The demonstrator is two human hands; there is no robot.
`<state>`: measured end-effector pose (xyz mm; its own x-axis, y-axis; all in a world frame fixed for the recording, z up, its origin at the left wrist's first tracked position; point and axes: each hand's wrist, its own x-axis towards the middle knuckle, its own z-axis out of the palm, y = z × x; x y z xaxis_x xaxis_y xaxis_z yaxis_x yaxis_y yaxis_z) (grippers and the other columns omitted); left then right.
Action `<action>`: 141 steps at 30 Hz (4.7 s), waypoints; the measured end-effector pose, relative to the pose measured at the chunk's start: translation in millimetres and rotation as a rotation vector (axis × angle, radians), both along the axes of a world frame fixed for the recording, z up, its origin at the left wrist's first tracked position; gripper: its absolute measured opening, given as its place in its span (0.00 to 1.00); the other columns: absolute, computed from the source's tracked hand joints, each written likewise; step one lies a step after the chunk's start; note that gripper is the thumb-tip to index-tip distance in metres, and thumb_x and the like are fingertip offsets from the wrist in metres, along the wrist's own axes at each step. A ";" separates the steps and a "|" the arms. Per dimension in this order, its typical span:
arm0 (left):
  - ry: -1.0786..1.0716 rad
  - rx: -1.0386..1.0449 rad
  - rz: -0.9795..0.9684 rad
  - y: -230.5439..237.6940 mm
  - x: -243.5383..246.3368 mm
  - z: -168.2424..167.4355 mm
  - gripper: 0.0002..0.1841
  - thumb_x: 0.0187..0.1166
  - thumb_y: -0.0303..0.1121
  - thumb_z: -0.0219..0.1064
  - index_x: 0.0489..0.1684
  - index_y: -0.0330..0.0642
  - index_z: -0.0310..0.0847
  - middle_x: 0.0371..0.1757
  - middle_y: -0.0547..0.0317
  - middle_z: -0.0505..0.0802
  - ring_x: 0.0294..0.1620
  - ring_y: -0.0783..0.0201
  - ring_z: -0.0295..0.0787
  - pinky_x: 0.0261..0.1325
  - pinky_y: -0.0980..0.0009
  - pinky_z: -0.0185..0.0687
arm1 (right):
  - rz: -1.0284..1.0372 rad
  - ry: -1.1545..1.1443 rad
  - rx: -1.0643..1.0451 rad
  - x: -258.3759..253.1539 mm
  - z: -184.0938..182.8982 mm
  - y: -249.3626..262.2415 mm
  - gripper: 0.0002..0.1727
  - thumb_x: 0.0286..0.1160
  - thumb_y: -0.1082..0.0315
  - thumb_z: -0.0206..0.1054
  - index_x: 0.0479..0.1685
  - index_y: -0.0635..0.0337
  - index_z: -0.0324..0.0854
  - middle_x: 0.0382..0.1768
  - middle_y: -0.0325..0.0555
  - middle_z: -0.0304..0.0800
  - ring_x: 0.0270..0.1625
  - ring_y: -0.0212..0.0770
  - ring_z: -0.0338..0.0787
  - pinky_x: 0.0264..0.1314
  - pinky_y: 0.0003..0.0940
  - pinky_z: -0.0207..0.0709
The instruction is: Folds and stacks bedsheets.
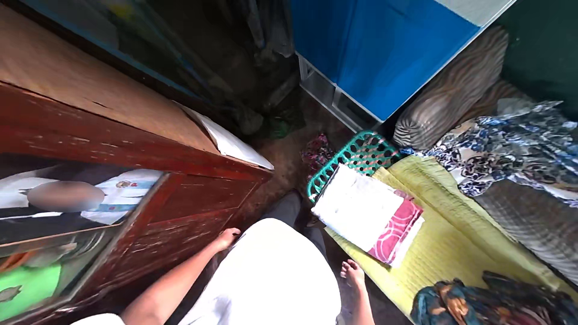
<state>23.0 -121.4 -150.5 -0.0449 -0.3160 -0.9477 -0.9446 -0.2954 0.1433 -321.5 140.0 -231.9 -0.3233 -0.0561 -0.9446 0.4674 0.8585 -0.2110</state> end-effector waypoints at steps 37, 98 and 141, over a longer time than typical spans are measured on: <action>0.212 -0.425 0.753 30.9 -46.3 -42.2 0.21 0.92 0.27 0.51 0.76 0.21 0.70 0.77 0.25 0.78 0.80 0.40 0.74 0.84 0.55 0.63 | 0.388 -0.247 0.115 -13.0 -15.2 -71.2 0.29 0.91 0.62 0.59 0.87 0.61 0.63 0.71 0.66 0.80 0.66 0.59 0.84 0.64 0.56 0.74; -0.054 0.055 0.344 -75.0 84.9 -68.3 0.20 0.93 0.30 0.51 0.78 0.28 0.71 0.68 0.32 0.85 0.62 0.46 0.85 0.63 0.55 0.77 | -1.226 0.293 -0.083 17.9 -76.3 -144.9 0.15 0.91 0.60 0.48 0.66 0.56 0.66 0.53 0.46 0.80 0.51 0.37 0.85 0.51 0.36 0.84; -0.066 -0.006 0.326 -67.9 133.1 -55.4 0.21 0.94 0.32 0.51 0.79 0.30 0.70 0.69 0.32 0.84 0.60 0.46 0.85 0.62 0.53 0.77 | -1.179 0.320 -0.058 35.6 -36.7 -129.0 0.17 0.89 0.65 0.49 0.71 0.60 0.64 0.56 0.52 0.78 0.54 0.41 0.83 0.54 0.39 0.80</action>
